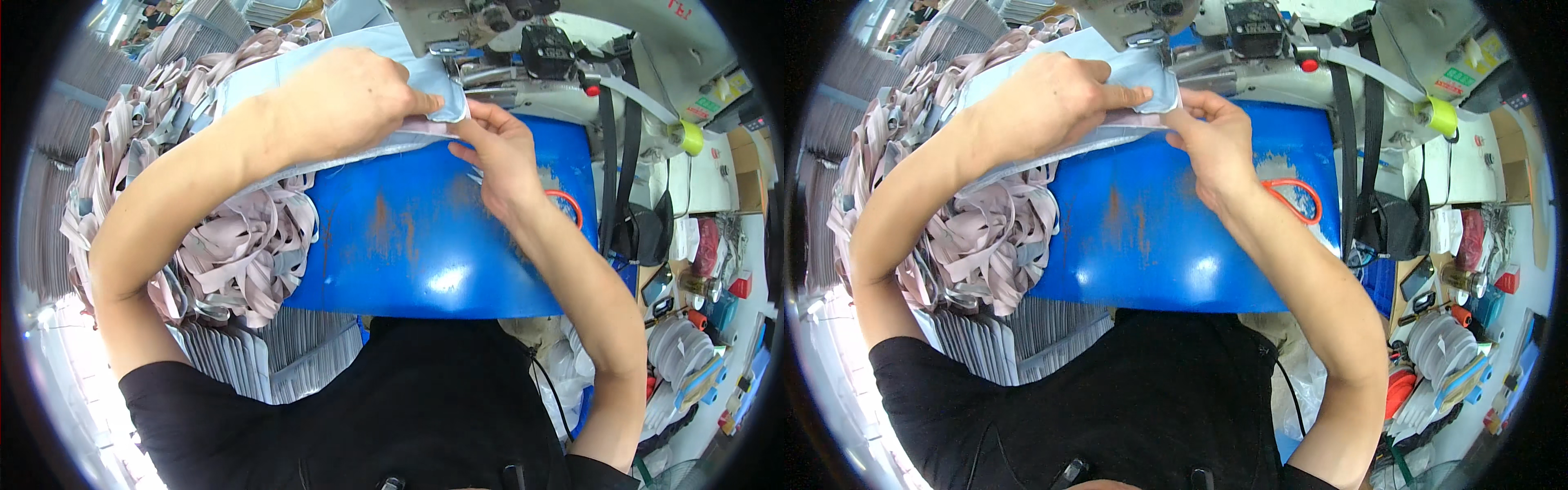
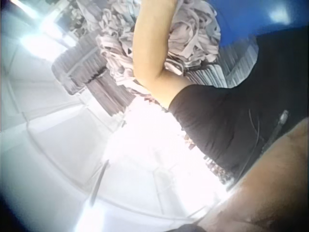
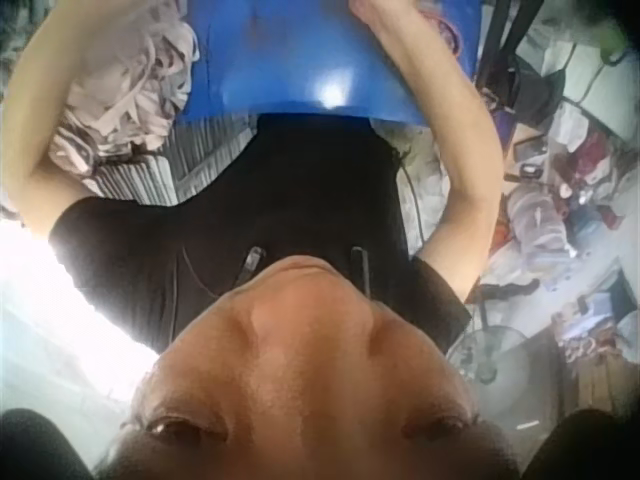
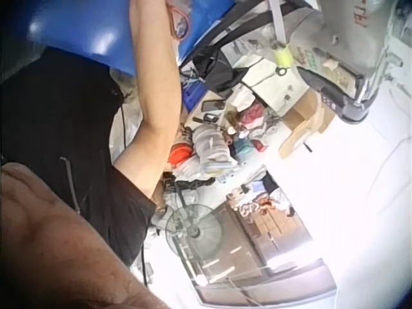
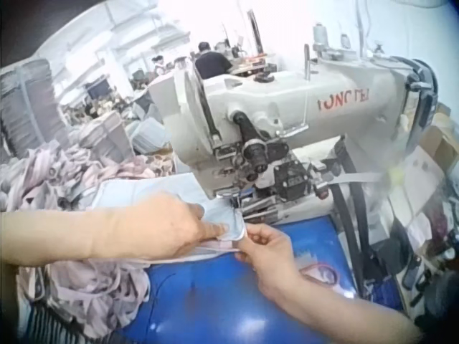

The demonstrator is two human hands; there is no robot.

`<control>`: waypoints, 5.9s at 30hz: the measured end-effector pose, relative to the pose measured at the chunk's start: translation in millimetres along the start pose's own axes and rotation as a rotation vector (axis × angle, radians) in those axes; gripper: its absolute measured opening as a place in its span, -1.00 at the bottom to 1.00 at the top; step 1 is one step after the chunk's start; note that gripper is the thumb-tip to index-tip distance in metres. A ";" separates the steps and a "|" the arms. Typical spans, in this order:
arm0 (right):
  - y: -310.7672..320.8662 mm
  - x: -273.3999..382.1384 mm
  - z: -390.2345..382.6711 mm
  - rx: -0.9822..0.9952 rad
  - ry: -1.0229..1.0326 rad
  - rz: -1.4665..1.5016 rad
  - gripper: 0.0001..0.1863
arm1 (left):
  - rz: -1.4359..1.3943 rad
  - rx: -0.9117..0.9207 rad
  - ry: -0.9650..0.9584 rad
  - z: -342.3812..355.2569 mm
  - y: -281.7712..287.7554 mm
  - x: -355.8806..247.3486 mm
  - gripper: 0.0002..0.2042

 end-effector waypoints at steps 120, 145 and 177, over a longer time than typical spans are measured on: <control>116.5 348.8 -53.7 -0.627 1.610 -1.009 -0.61 | -1.693 -0.996 1.041 -131.4 -92.2 -10.2 -0.32; 125.1 87.4 -90.6 0.182 0.697 -1.592 -0.38 | -1.686 -1.186 1.366 -190.5 -225.5 -108.2 -0.35; 79.7 -9.9 -33.1 0.142 0.290 -1.065 -0.37 | -1.741 -1.526 0.991 -69.7 -219.0 142.2 -0.43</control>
Point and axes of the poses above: each hand's wrist, its own z-axis towards the middle knuckle, its own y-axis out of the back of the hand, x = y × z, the point moved 4 cm from there along z, towards the middle knuckle, and after that the axes turned 7 degrees about z, right-handed, at the moved point
